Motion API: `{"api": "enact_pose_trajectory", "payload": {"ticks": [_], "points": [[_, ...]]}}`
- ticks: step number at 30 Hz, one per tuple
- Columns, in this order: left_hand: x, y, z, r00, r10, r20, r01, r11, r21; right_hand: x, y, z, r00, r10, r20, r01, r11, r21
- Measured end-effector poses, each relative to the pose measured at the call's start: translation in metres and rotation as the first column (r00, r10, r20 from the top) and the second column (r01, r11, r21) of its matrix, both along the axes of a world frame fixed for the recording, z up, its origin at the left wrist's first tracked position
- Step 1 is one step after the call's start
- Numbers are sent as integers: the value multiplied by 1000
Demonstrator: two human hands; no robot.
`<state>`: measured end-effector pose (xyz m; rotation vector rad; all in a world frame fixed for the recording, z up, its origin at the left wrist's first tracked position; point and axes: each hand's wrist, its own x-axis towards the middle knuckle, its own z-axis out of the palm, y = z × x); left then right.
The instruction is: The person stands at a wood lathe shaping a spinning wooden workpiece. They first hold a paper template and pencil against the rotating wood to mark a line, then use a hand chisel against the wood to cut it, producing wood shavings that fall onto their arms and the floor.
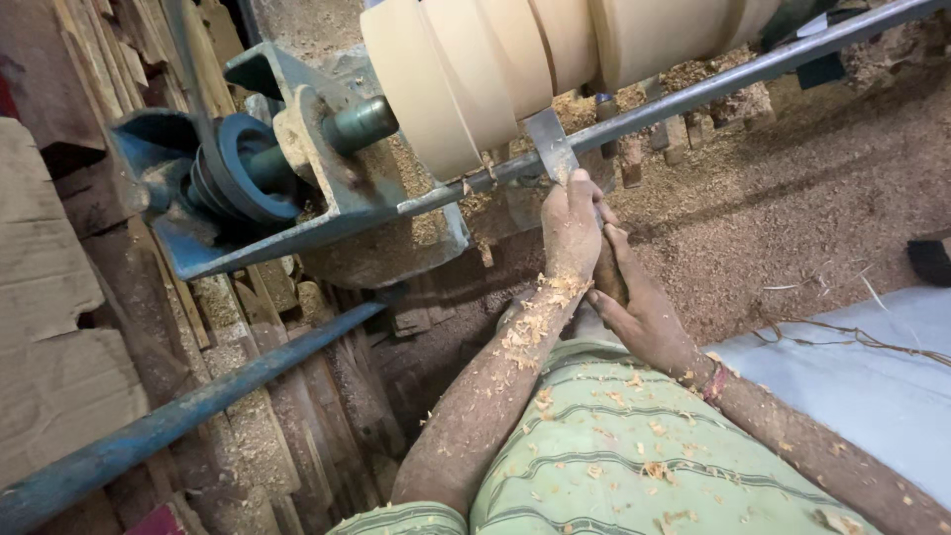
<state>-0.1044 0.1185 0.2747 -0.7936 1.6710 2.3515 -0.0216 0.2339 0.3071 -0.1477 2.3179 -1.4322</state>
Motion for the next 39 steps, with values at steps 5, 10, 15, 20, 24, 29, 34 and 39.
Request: {"api": "enact_pose_trajectory", "payload": {"ticks": [5,10,15,20,24,29,34,39], "points": [[-2,10,2,999,6,47,-6,1000,-8,-2,8,0,1000,0,-21,-1,999,-51],[-1,8,2,999,8,43,-9,1000,13,0,8,1,999,16,-47,-16,1000,-3],[5,-9,0,998,19,57,-25,995,99,5,-7,0,999,14,-34,-16,999,-52],[4,-16,-8,999,-34,33,34,999,-3,6,-20,1,999,-17,-33,14,995,-94],[2,-16,-15,999,-39,9,40,996,-84,4,-23,3,980,-79,181,88,995,-46],[4,-14,-17,1000,-24,9,24,999,-32,2,-21,5,1000,-29,-12,28,998,-56],[3,-11,-9,999,4,34,-4,1000,-11,3,-18,2,972,-100,215,101,995,4],[-1,-11,1,995,-14,98,18,999,-32,1,-13,-4,998,-3,-65,0,999,-54]]}}
